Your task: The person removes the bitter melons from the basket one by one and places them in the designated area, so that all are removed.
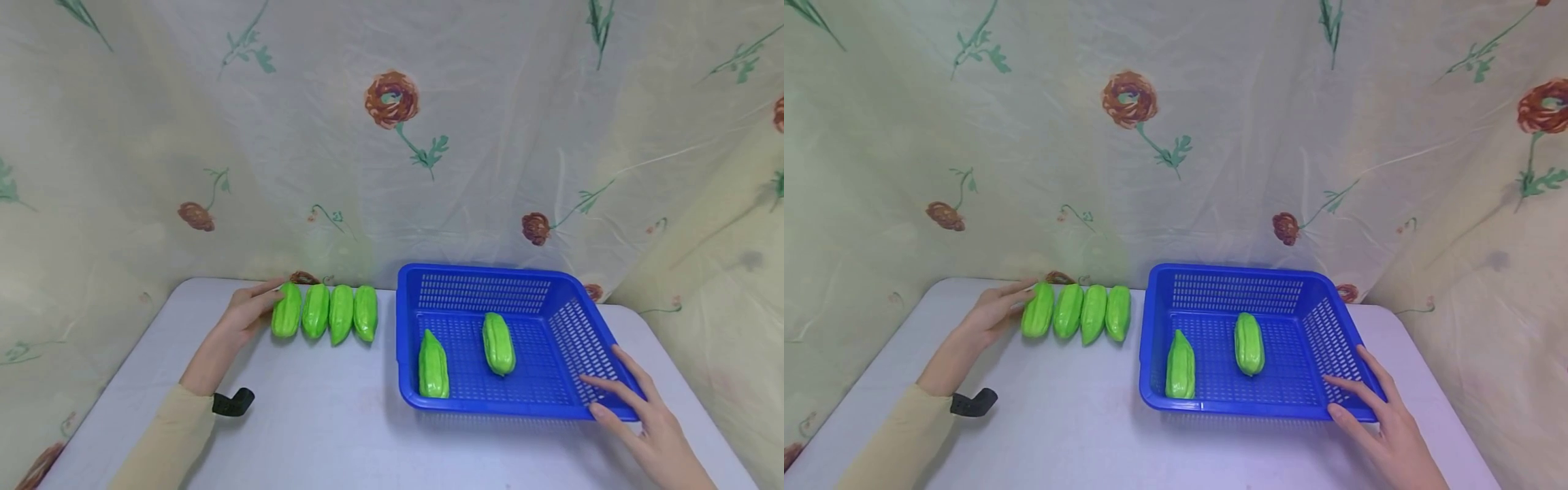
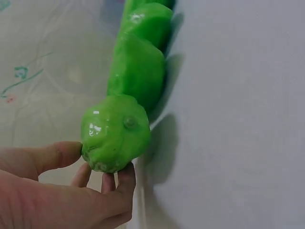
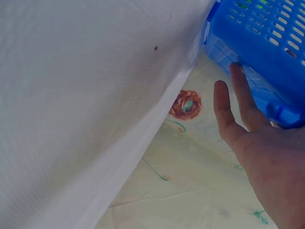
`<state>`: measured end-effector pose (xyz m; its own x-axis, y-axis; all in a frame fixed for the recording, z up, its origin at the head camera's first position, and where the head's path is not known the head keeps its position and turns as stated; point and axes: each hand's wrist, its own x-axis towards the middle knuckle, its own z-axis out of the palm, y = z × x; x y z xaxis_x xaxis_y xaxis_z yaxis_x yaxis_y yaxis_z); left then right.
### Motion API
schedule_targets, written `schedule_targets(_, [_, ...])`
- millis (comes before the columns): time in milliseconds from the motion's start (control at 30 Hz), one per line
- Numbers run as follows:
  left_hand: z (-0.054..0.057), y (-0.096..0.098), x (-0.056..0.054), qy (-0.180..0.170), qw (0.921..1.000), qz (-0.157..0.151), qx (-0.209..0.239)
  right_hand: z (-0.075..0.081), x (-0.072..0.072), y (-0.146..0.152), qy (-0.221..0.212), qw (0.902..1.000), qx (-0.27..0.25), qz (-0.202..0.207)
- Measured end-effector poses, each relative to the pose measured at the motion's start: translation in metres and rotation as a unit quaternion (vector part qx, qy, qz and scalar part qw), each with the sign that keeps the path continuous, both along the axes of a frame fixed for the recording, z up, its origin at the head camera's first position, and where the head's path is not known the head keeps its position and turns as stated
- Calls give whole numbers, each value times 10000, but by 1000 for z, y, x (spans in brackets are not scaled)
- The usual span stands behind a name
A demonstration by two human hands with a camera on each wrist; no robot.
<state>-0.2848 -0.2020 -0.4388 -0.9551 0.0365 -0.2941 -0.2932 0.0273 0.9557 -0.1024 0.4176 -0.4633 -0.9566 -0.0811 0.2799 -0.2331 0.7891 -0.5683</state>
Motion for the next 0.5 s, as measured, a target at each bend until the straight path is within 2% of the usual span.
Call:
schedule_targets(100, [-7,0,-1,121,9997,5,-193,0,0,1,-47,10000,7,-19])
schedule_targets(267, [-17,3,-4,197,9995,201,-149,0,1,1,-28,10000,6,-15])
schedule_targets(500, [-18,7,-6,162,9985,500,-139,0,1,-1,102,9999,1,21])
